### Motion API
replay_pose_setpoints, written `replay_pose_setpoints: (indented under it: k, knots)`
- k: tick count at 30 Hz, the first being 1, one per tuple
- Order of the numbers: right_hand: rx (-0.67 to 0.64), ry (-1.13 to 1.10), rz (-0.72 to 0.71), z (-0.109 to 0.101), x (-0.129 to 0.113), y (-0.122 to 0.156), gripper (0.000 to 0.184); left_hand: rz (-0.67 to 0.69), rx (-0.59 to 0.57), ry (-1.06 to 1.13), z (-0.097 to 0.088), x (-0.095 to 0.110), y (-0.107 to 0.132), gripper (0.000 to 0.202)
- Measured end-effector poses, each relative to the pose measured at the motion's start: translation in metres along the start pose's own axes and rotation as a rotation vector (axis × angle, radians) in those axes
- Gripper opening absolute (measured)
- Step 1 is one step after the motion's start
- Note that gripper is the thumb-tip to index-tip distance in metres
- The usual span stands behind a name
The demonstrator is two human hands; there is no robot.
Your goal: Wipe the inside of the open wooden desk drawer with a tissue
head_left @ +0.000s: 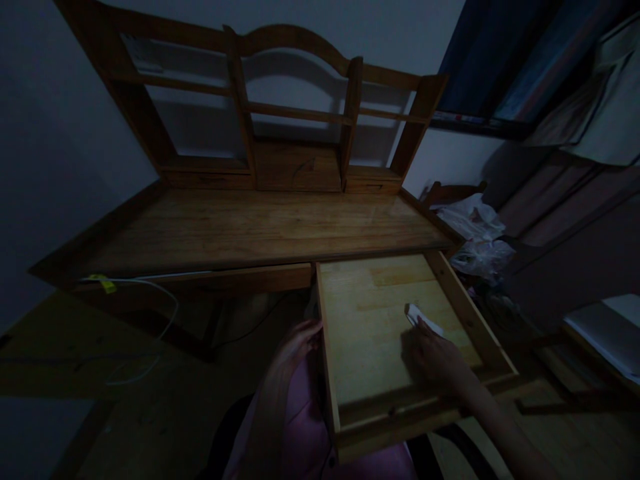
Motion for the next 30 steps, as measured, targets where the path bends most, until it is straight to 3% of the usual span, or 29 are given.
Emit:
replay_pose_setpoints:
  k: [6, 13, 20, 30]
  knots:
    - [-0.023, -0.171, -0.145, -0.001, 0.01, -0.027, 0.059, -0.01, -0.064, -0.012, -0.001, -0.001, -0.002, 0.028]
    - [-0.041, -0.274, -0.259, -0.014, -0.028, -0.06, 0.068, -0.015, -0.065, 0.003, -0.006, -0.006, -0.007, 0.026]
    - [-0.06, -0.373, -0.397, -0.02, -0.062, -0.045, 0.07, -0.012, -0.037, 0.01, -0.004, -0.003, -0.003, 0.03]
    - [-0.148, -0.486, -0.423, -0.036, -0.062, -0.024, 0.073, -0.016, -0.016, 0.049, -0.006, -0.006, -0.004, 0.035]
Point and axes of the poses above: each hand's wrist, its own y-axis away from the middle knuckle, its own z-axis out of the palm, x = y × z, the point moved 5 cm from there along -y, towards the middle knuckle, and after that the axes turned 8 degrees about y, right-handed, at the moved point
